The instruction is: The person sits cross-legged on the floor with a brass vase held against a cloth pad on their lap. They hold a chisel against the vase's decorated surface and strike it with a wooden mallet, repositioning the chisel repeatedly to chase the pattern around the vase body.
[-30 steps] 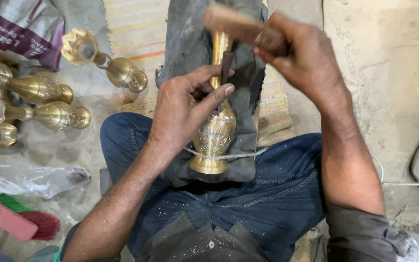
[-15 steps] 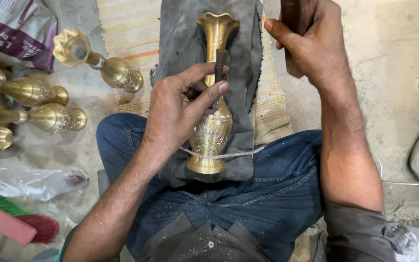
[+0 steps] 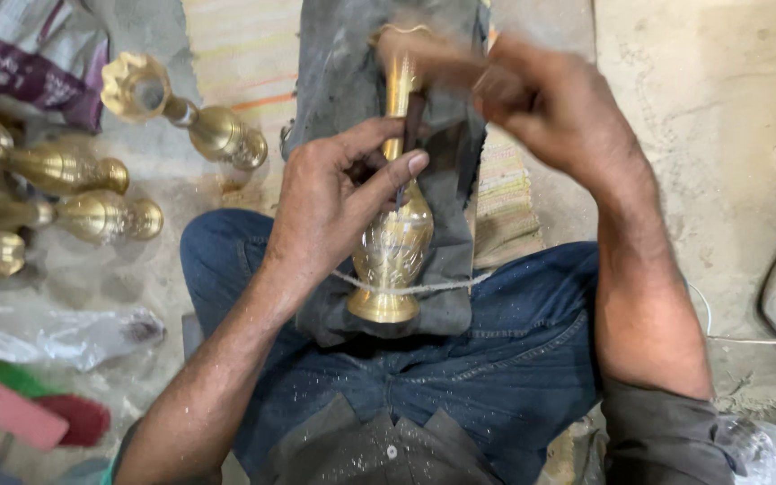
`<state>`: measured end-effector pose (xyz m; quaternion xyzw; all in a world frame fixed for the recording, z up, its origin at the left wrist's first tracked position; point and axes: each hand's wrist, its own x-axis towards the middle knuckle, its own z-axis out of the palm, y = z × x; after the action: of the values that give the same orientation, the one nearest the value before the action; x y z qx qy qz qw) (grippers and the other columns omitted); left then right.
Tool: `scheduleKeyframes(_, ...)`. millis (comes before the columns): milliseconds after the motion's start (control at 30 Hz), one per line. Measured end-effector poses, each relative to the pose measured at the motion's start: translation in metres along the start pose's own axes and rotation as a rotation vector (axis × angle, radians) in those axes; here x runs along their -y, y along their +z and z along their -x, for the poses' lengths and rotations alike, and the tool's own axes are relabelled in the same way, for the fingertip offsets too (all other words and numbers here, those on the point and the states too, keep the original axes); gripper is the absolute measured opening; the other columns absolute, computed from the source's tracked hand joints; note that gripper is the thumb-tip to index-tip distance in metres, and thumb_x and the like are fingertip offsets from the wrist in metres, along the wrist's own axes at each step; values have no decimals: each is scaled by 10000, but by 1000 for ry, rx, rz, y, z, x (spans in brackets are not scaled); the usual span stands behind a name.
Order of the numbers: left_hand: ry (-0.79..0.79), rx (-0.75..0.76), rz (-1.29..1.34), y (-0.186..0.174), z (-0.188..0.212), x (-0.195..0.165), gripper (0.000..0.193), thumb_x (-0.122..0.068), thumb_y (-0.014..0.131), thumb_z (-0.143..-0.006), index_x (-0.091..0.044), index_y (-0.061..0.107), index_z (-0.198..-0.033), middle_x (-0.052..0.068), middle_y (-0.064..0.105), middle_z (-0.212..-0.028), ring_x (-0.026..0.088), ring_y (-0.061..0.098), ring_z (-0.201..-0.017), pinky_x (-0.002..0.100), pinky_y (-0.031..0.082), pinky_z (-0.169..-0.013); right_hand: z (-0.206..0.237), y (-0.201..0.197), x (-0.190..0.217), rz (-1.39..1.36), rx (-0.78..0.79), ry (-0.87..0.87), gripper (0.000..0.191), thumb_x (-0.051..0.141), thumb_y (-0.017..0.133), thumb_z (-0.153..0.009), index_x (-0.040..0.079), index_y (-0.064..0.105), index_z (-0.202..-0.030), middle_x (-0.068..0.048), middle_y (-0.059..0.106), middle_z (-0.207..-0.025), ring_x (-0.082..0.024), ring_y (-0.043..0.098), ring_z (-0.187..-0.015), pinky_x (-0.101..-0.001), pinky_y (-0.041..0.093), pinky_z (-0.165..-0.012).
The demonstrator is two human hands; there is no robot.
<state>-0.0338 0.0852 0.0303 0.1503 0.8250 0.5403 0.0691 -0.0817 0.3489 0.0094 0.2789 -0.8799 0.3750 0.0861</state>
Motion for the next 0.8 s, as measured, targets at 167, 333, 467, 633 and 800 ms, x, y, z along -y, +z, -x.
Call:
scheduleKeyframes(167,2,25,-36,-1,-2,0,314,-255,740,-990,-66,724,-1241,12,737,-711,56,703,-602,231,550,-521,3,3,-5,35,34,221,227,121,815,-968,-7,666,-1081,-125,729,-882,-186,729,-845,-357,570,-697)
scheduleKeyframes(333,5,39,31,-4,0,4,331,-237,724,-1001,-80,700,-1292,19,727,-712,57,690,-602,227,569,-510,2,7,-4,-123,-9,258,190,124,807,-1017,9,671,-1084,-150,725,-841,-240,716,-770,-373,559,-688)
scheduleKeyframes(467,1,50,54,-3,-1,6,339,-231,715,-997,-100,699,-1310,13,735,-736,51,681,-617,221,586,-521,1,8,-3,-148,-26,219,246,117,820,-989,7,626,-1093,-146,710,-882,-253,704,-818,-369,549,-691)
scheduleKeyframes(633,-13,56,59,-3,-3,7,358,-248,729,-988,-107,695,-1314,6,725,-726,43,672,-615,219,574,-528,2,9,-5,47,51,231,283,138,840,-967,8,635,-1113,-124,692,-873,-216,684,-824,-368,510,-690)
scheduleKeyframes(800,17,75,82,-4,-2,5,355,-246,723,-1007,-111,699,-1335,-4,710,-724,38,646,-625,218,540,-546,8,10,-14,79,72,48,274,90,803,-934,-43,631,-1101,-109,677,-881,-145,661,-847,-303,493,-689)
